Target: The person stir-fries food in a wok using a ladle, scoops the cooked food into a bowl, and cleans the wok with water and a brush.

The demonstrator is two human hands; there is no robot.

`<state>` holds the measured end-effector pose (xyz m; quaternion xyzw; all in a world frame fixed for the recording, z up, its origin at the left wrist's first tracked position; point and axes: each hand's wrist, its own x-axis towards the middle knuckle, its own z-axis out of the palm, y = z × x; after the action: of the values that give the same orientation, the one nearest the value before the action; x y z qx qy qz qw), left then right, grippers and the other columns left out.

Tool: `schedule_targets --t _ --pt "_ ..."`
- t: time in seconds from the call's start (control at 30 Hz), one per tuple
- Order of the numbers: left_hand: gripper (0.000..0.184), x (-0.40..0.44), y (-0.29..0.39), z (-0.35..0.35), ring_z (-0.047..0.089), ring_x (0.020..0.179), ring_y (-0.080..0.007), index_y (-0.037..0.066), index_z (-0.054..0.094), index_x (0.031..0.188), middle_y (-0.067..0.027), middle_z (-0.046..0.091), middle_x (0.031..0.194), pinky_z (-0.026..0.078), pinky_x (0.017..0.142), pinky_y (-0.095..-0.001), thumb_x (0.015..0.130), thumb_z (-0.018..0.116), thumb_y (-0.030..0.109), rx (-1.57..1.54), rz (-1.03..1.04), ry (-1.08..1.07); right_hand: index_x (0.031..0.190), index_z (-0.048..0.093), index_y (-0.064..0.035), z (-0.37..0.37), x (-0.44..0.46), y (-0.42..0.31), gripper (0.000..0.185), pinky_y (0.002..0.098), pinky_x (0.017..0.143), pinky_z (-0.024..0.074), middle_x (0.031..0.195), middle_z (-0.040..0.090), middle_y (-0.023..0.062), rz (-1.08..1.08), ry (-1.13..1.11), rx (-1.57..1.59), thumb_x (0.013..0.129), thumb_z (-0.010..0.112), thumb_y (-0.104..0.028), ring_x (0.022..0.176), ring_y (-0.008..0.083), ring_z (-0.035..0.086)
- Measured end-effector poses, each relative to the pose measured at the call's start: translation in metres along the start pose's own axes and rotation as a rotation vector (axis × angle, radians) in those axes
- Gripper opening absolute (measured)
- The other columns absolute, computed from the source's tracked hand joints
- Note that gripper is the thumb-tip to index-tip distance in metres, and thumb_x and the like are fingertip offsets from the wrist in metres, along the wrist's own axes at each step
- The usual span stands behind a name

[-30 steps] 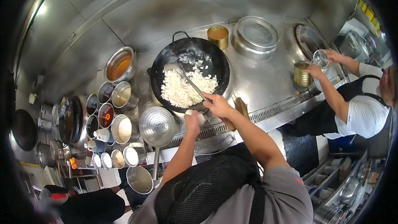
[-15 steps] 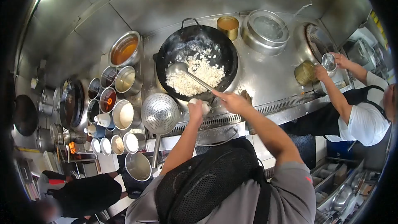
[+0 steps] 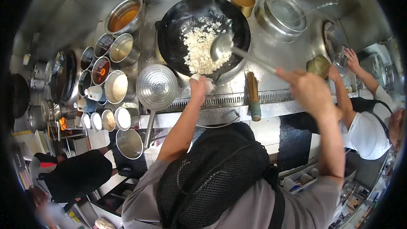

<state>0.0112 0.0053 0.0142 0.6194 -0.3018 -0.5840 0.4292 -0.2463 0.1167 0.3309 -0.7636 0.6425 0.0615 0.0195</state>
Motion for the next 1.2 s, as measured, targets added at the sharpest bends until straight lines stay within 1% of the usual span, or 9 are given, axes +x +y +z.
schedule_targets --t 0.07,0.13,0.37,0.47,0.53,0.73,0.9,1.0,1.2 --pt "0.048 -0.004 0.007 0.003 0.06 0.094 -0.0241 -0.011 0.038 0.118 -0.0212 0.057 0.111 0.051 0.078 -0.0365 0.086 0.061 0.017 -0.025 -0.033 0.008 0.135 0.059 -0.0265 0.062 0.02 -0.01 0.056 0.0459 0.075 0.0558 0.093 0.068 0.0145 0.06 -0.183 -0.077 0.084 0.057 -0.003 0.081 0.0347 0.069" --pt "0.048 0.0 0.003 0.004 0.06 0.093 -0.024 -0.011 0.038 0.118 -0.021 0.057 0.11 0.051 0.078 -0.0364 0.086 0.061 0.017 -0.031 -0.024 0.017 0.138 0.055 -0.0281 0.097 0.041 -0.013 0.056 0.0452 0.076 0.0565 0.096 0.068 0.0153 0.102 -0.087 0.065 0.086 0.058 -0.007 0.083 0.0342 0.069" --pt "0.046 0.023 -0.027 -0.002 0.06 0.09 -0.0233 -0.01 0.039 0.117 -0.0185 0.057 0.106 0.051 0.076 -0.0357 0.085 0.061 0.015 0.037 0.04 0.028 0.135 0.058 -0.0268 -0.04 0.018 0.0 0.053 0.0413 0.075 0.0576 0.096 0.069 0.0141 -0.016 -0.139 -0.194 0.087 0.059 -0.005 0.082 0.0307 0.07" --pt "0.045 0.031 -0.036 -0.002 0.061 0.091 -0.0231 -0.011 0.038 0.117 -0.0195 0.057 0.107 0.052 0.076 -0.0354 0.086 0.06 0.013 0.001 0.056 0.018 0.135 0.058 -0.0257 0.007 0.037 0.006 0.056 0.0426 0.075 0.0575 0.098 0.069 0.0157 0.034 -0.229 -0.217 0.085 0.056 0.0 0.085 0.0333 0.07" --pt "0.045 0.018 -0.022 -0.003 0.061 0.091 -0.0232 -0.011 0.038 0.117 -0.0196 0.057 0.107 0.052 0.076 -0.0354 0.086 0.06 0.013 0.03 0.032 0.006 0.134 0.059 -0.0249 0.067 0.079 -0.005 0.058 0.0439 0.078 0.0573 0.1 0.069 0.018 0.206 -0.215 -0.097 0.084 0.053 0.005 0.089 0.0349 0.07" --pt "0.045 0.028 -0.033 -0.004 0.06 0.094 -0.0229 -0.009 0.035 0.12 -0.0187 0.055 0.111 0.053 0.076 -0.0352 0.088 0.059 0.013 0.052 0.013 -0.015 0.152 0.031 -0.0204 0.192 0.114 -0.004 0.059 0.0544 0.077 0.0518 0.089 0.067 0.0275 0.051 0.347 0.647 0.097 0.053 -0.023 0.085 0.048 0.066" --pt "0.053 0.019 -0.023 -0.006 0.059 0.099 -0.0279 -0.015 0.036 0.119 -0.0241 0.056 0.111 0.049 0.086 -0.037 0.085 0.062 0.015 0.016 0.041 -0.04 0.15 0.031 -0.0147 0.21 0.128 -0.102 0.061 0.0533 0.077 0.0509 0.088 0.065 0.0336 0.494 0.139 0.647 0.095 0.056 -0.019 0.081 0.0507 0.064" --pt "0.052 0.016 -0.015 -0.005 0.059 0.1 -0.0281 -0.014 0.037 0.118 -0.0241 0.056 0.112 0.048 0.087 -0.0369 0.085 0.062 0.016 0.027 0.04 -0.036 0.148 0.04 -0.0128 0.237 0.129 -0.098 0.055 0.0446 0.072 0.052 0.086 0.067 0.0287 0.171 0.16 0.942 0.096 0.058 -0.021 0.076 0.0423 0.067" --pt "0.045 0.03 -0.034 -0.007 0.059 0.094 -0.0234 -0.01 0.039 0.116 -0.0185 0.057 0.107 0.051 0.079 -0.0353 0.085 0.06 0.014 0.076 0.071 -0.008 0.143 0.045 -0.0053 0.182 0.132 -0.082 0.051 0.0412 0.066 0.0501 0.076 0.063 0.0273 0.329 0.245 1.037 0.095 0.057 -0.017 0.066 0.0388 0.064"
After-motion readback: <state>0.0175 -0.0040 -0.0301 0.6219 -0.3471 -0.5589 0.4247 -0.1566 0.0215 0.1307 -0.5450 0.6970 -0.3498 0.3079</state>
